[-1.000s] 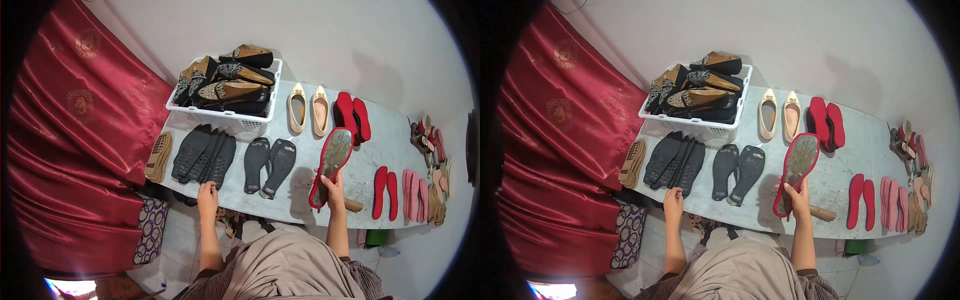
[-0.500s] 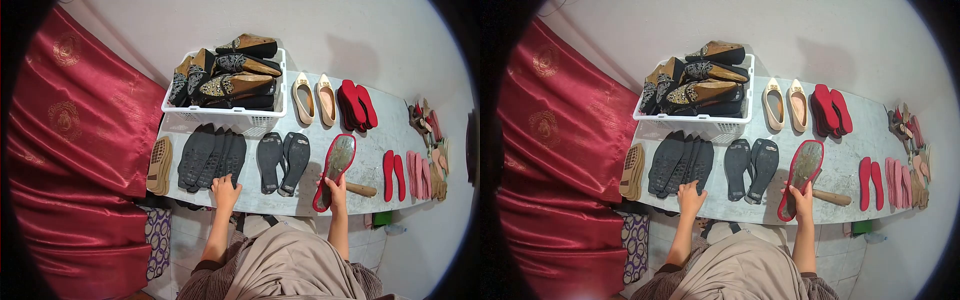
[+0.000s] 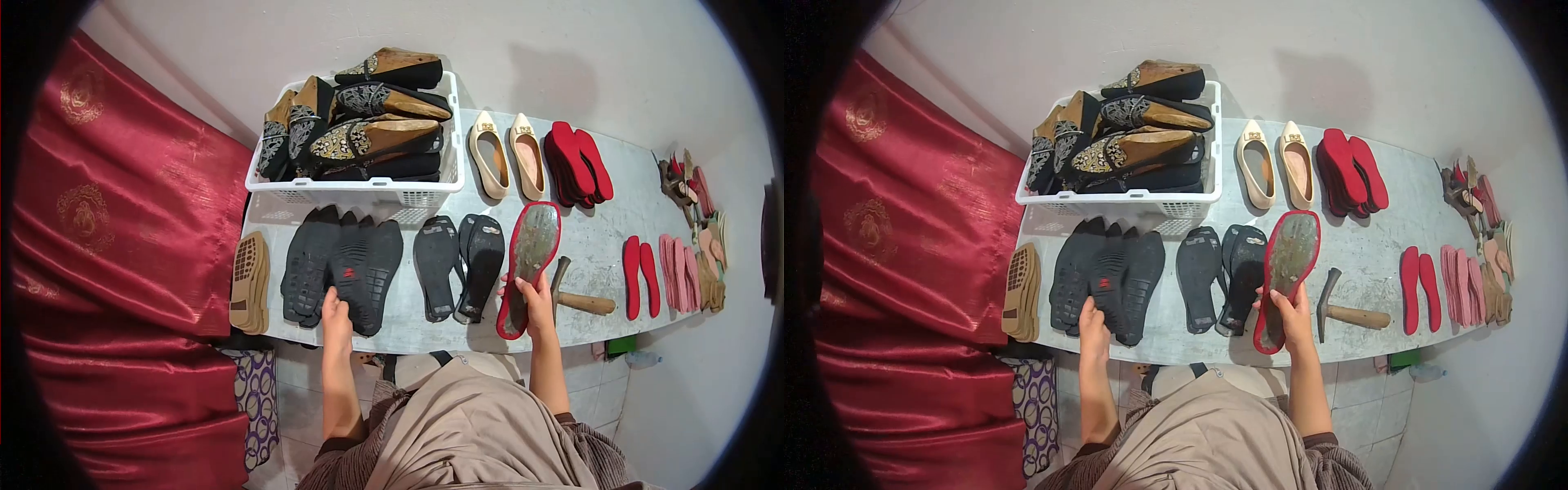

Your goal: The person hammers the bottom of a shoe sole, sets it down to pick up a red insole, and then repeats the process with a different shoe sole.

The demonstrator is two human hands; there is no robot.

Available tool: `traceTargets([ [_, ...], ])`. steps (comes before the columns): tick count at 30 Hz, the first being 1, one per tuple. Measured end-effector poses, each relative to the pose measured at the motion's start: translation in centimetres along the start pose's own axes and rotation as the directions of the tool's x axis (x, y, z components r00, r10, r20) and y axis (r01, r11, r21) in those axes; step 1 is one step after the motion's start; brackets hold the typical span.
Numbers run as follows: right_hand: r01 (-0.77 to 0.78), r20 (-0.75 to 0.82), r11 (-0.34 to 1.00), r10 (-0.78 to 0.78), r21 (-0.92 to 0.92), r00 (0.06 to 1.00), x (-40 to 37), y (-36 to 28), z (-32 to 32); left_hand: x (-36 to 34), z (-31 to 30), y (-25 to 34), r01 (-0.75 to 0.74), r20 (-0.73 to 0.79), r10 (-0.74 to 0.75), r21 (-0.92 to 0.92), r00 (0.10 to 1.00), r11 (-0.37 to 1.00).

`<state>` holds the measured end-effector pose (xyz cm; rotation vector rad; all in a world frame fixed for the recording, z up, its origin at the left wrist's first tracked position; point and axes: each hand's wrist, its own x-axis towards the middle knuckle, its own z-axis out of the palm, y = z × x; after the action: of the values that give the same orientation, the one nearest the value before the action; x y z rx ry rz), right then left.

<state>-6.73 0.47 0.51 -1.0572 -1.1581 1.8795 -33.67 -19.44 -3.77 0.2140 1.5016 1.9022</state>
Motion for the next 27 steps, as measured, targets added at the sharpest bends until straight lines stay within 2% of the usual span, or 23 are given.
traceTargets([
  [1, -0.005, 0.008, 1.000, 0.005, 0.010, 1.000, 0.0, 0.0, 0.0, -0.2, 0.4, 0.4, 0.008, 0.006, -0.008, 0.002, 1.000, 1.000],
  [3, -0.032, 0.009, 0.998, 0.032, 0.046, 0.999, 0.0, 0.1, 0.0, -0.5, 1.1, 1.1, 0.071, 0.080, -0.051, -0.266, 0.996, 0.961],
  [6, -0.068, 0.002, 0.996, 0.068, 0.054, 0.998, -0.3, 0.4, 0.2, -1.0, 2.2, 1.0, 0.038, 0.129, -0.005, -0.254, 0.992, 0.966],
  [8, -0.115, 0.085, 0.981, 0.103, 0.158, 0.991, -0.2, 1.3, 0.1, -1.4, 3.4, 1.2, 0.047, 0.170, -0.003, -0.254, 0.985, 0.966],
  [10, -0.152, 0.160, 0.979, 0.130, 0.137, 0.978, 0.0, 1.9, 0.5, -1.5, 4.3, 0.9, 0.057, 0.217, 0.000, -0.256, 0.976, 0.965],
  [12, -0.208, 0.218, 0.963, 0.168, 0.173, 0.961, 0.3, 2.7, 1.1, -1.5, 5.0, 0.5, 0.083, 0.403, 0.037, -0.277, 0.914, 0.957],
  [14, -0.223, 0.251, 0.956, 0.172, 0.191, 0.953, 0.4, 2.6, 2.4, -1.9, 7.2, 1.2, 0.171, 0.465, 0.038, -0.399, 0.884, 0.901],
  [16, -0.209, 0.269, 0.961, 0.156, 0.181, 0.950, 0.8, 2.9, 3.6, -2.5, 10.0, 1.6, 0.103, 0.409, 0.019, -0.275, 0.912, 0.956],
  [18, -0.244, 0.315, 0.948, 0.172, 0.205, 0.933, 0.9, 2.9, 4.4, -2.8, 11.7, 0.9, 0.009, 0.456, 0.025, -0.073, 0.889, 0.997],
  [19, -0.225, 0.213, 0.942, 0.173, 0.249, 0.962, 1.1, 3.3, 5.1, -2.9, 12.3, 0.2, -0.062, 0.479, 0.042, 0.025, 0.877, 0.998],
  [20, -0.202, 0.110, 0.935, 0.177, 0.291, 0.978, 1.3, 3.7, 5.6, -2.8, 12.7, -0.7, -0.136, 0.503, 0.057, 0.121, 0.862, 0.983],
  [21, -0.207, 0.176, 0.889, 0.146, 0.407, 0.973, 1.6, 3.9, 5.7, -2.9, 13.1, -1.1, -0.242, 0.552, 0.078, 0.231, 0.830, 0.942],
  [22, -0.205, 0.174, 0.890, 0.145, 0.408, 0.974, 1.8, 4.0, 5.7, -3.2, 13.4, -0.9, -0.342, 0.548, 0.100, 0.359, 0.831, 0.869],
  [24, -0.150, 0.150, 0.921, 0.101, 0.359, 0.983, 2.0, 4.2, 5.8, -3.1, 13.1, -1.6, -0.222, 0.521, 0.025, 0.319, 0.853, 0.921],
  [25, -0.150, 0.147, 0.921, 0.102, 0.360, 0.984, 1.9, 4.2, 5.8, -3.1, 13.0, -1.8, -0.220, 0.522, 0.022, 0.320, 0.853, 0.921],
  [27, -0.122, 0.173, 0.932, 0.065, 0.343, 0.983, 1.7, 4.2, 6.0, -3.2, 12.8, -2.0, -0.380, 0.571, 0.088, 0.416, 0.816, 0.826],
])
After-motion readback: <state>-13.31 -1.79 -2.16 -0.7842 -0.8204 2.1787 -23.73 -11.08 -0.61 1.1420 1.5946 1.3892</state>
